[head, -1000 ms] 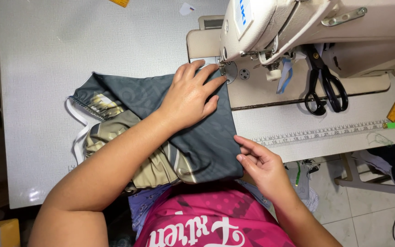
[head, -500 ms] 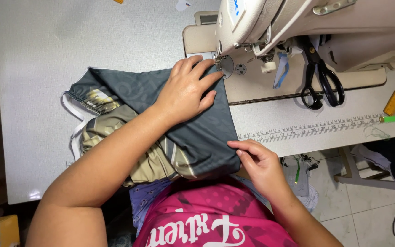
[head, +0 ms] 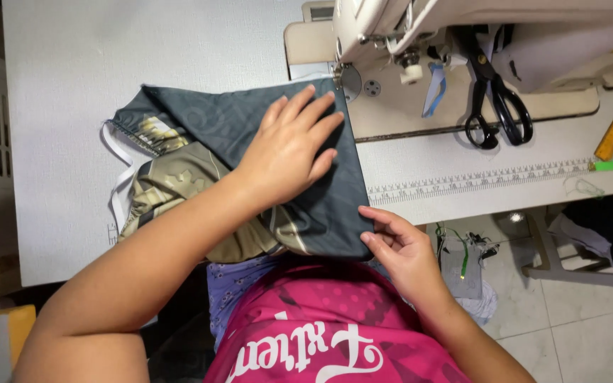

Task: Trimming excess fabric with scissors and folding the edges of a garment piece at a sewing workstation.

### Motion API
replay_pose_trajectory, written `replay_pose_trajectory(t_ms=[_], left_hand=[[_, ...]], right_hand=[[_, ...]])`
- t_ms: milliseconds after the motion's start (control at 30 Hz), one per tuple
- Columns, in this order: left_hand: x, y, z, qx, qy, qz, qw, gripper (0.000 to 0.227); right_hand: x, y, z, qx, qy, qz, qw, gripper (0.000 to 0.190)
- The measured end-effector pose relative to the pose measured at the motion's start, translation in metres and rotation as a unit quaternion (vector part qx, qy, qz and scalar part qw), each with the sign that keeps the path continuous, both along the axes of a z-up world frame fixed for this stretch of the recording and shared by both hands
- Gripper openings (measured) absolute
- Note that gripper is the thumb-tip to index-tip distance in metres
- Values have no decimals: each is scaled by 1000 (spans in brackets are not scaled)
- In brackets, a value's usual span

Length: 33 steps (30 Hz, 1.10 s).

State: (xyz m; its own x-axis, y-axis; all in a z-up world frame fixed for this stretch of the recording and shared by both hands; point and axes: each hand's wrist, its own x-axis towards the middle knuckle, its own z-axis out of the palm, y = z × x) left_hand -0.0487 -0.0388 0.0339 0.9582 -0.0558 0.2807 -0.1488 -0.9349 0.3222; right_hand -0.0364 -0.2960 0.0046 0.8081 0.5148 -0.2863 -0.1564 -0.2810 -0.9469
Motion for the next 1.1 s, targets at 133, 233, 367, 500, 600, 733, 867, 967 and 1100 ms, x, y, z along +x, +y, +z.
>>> replay_pose_trajectory(t_ms=[133,233,367,500,600,733,867,967,1100], left_hand=[[-15,-20,-8,-12,31,-44,998,52],[-17,-23,-20,26,58,-40,997,62],[-18,-21,-24,49,71,-39,996,67],[-17,-20,-25,50,82,-40,995,69],[-16,-17,-23,31,70,-16,997,77],[-10,-2,-16,25,128,35,991,75],[-13,7,-24,48,90,46,994,68],[-15,7,-24,51,66,41,996,67],[-24,1,-7,10,63,51,997,67]], right_hand=[[-6,-6,-10,6,4,-19,1000,35],[-6,-11,-17,24,14,-32,999,37],[-12,-14,-19,27,-6,-21,999,37],[-21,-8,1,-1,-64,8,998,36],[-24,-18,-24,-6,-80,19,997,39],[-30,-12,-9,-29,-123,63,990,37],[-34,-17,-22,35,-72,49,996,43],[-35,-19,-29,104,-19,35,994,48],[-35,-16,-37,145,-3,26,989,61]])
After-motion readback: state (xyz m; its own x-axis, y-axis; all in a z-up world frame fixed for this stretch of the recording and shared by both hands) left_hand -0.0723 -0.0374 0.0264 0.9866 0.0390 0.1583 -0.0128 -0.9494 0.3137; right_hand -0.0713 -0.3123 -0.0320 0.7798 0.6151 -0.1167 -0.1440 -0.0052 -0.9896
